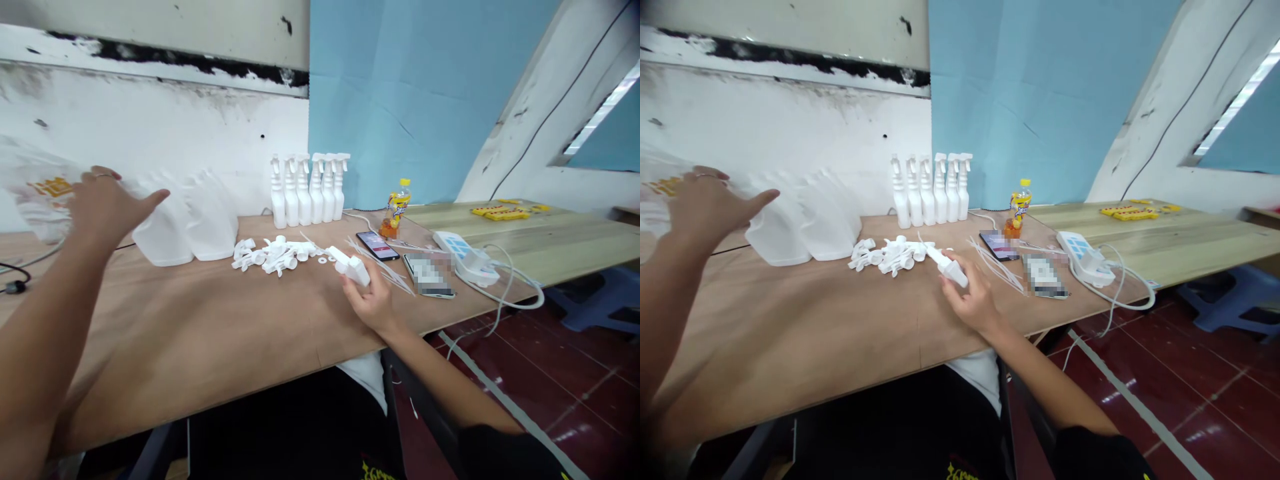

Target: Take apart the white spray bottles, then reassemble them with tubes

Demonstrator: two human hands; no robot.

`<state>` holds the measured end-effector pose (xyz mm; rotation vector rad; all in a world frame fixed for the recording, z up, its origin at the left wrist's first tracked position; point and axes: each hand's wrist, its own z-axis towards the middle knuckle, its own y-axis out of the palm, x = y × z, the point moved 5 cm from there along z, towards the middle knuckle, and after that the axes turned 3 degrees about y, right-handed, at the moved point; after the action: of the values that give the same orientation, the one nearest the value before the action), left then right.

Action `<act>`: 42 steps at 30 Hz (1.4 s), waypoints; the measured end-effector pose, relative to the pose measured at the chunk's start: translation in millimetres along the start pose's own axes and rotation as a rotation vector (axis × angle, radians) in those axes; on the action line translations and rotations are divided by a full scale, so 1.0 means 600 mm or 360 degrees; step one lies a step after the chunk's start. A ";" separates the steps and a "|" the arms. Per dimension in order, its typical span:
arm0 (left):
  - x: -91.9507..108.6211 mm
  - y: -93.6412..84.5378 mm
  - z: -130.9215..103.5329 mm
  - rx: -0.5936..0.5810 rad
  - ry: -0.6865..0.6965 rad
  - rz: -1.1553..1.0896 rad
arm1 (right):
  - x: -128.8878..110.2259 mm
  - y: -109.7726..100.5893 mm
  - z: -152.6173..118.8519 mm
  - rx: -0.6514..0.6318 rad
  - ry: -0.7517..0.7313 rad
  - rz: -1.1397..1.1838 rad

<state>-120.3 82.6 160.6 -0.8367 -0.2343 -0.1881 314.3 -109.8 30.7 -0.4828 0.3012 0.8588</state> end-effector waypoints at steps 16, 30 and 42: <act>0.085 -0.090 -0.035 0.0568 0.0467 -0.0270 | 0.032 0.001 0.026 0.0229 0.0843 0.1127; 0.259 -0.044 -0.156 -0.0399 0.1543 -0.0461 | 0.028 0.003 0.034 0.0141 0.1027 0.1425; 0.243 -0.060 -0.140 -0.0272 0.1429 -0.0488 | 0.039 -0.009 0.033 0.0335 0.1059 0.1479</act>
<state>21.4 -14.8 172.5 -0.8074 0.5079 -0.8527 334.4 -87.5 39.2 -0.4123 1.2824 1.5276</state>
